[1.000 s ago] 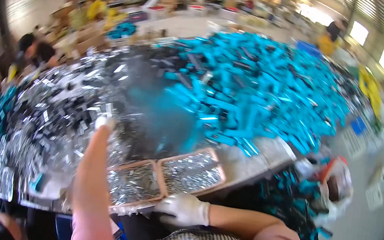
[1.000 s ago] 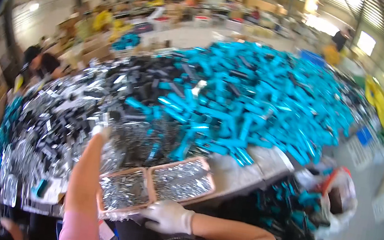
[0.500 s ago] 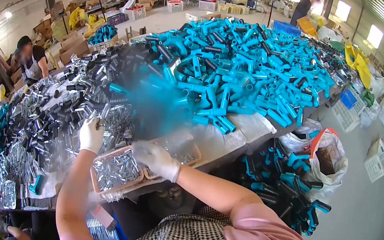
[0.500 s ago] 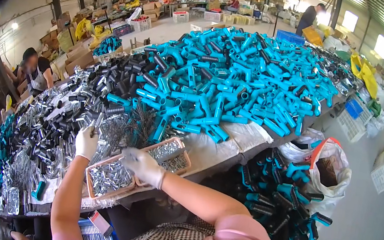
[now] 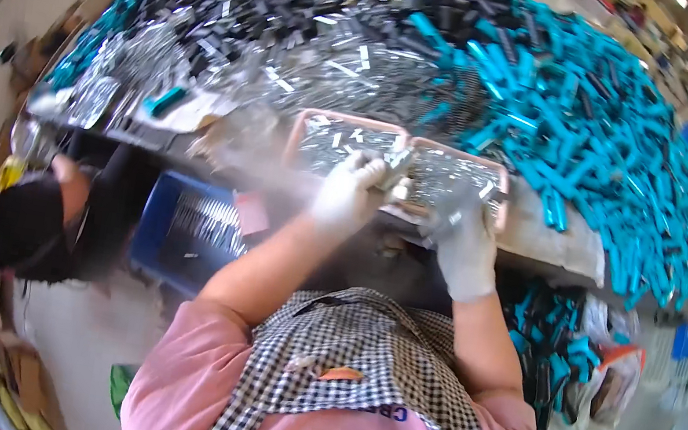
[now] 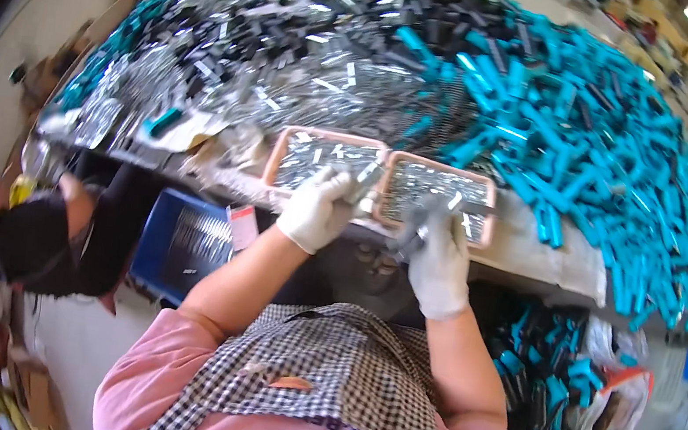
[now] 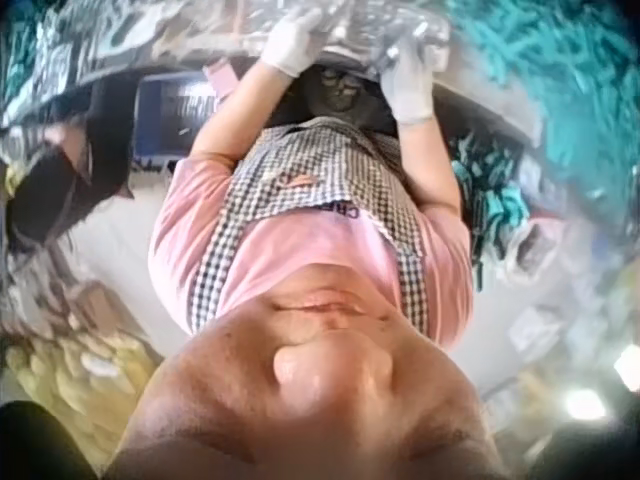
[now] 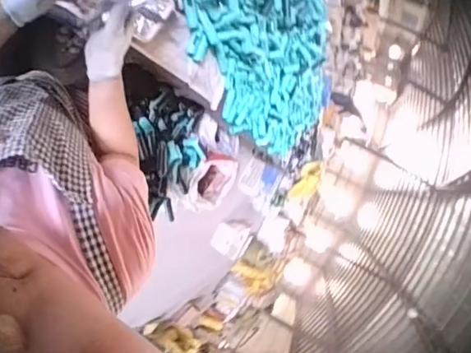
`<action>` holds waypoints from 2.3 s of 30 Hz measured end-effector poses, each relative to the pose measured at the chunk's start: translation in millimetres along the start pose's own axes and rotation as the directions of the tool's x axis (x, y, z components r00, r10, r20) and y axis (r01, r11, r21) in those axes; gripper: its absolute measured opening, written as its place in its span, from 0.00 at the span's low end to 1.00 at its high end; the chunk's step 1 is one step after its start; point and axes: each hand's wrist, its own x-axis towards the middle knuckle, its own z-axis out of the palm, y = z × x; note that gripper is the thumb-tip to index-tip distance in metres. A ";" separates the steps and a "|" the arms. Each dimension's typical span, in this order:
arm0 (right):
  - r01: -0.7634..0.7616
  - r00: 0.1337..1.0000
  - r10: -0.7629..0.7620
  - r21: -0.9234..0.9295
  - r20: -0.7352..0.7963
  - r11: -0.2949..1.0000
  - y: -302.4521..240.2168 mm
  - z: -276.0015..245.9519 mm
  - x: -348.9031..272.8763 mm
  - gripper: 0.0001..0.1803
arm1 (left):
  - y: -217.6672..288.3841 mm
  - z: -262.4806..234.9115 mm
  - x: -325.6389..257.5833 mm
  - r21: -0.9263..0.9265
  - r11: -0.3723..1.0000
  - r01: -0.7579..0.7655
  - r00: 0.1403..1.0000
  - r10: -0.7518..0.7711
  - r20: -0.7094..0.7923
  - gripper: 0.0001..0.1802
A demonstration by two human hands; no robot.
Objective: Assembling plastic handles and metal rods for tools at a factory workstation.
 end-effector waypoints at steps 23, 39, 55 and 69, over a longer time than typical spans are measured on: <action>0.297 0.910 -0.212 -0.203 0.356 0.933 23.0 12.2 -21.0 0.38 | 9.2 27.2 -35.3 0.887 -0.100 -0.452 0.878 -0.226 0.422 0.37; -0.574 0.818 0.550 0.188 0.169 0.797 -51.3 -22.6 10.9 0.19 | 121.7 -47.7 284.1 0.834 -0.500 0.234 0.962 0.242 -0.125 0.36; -0.583 0.812 0.545 0.239 0.209 0.776 -24.0 -29.4 -7.3 0.25 | 175.7 -68.5 187.0 0.909 -0.406 0.090 0.965 0.262 0.022 0.34; -0.591 0.804 0.537 0.241 0.255 0.770 -39.2 -20.3 -33.6 0.24 | 164.1 -105.9 140.6 0.866 -0.488 0.109 0.992 0.104 -0.067 0.33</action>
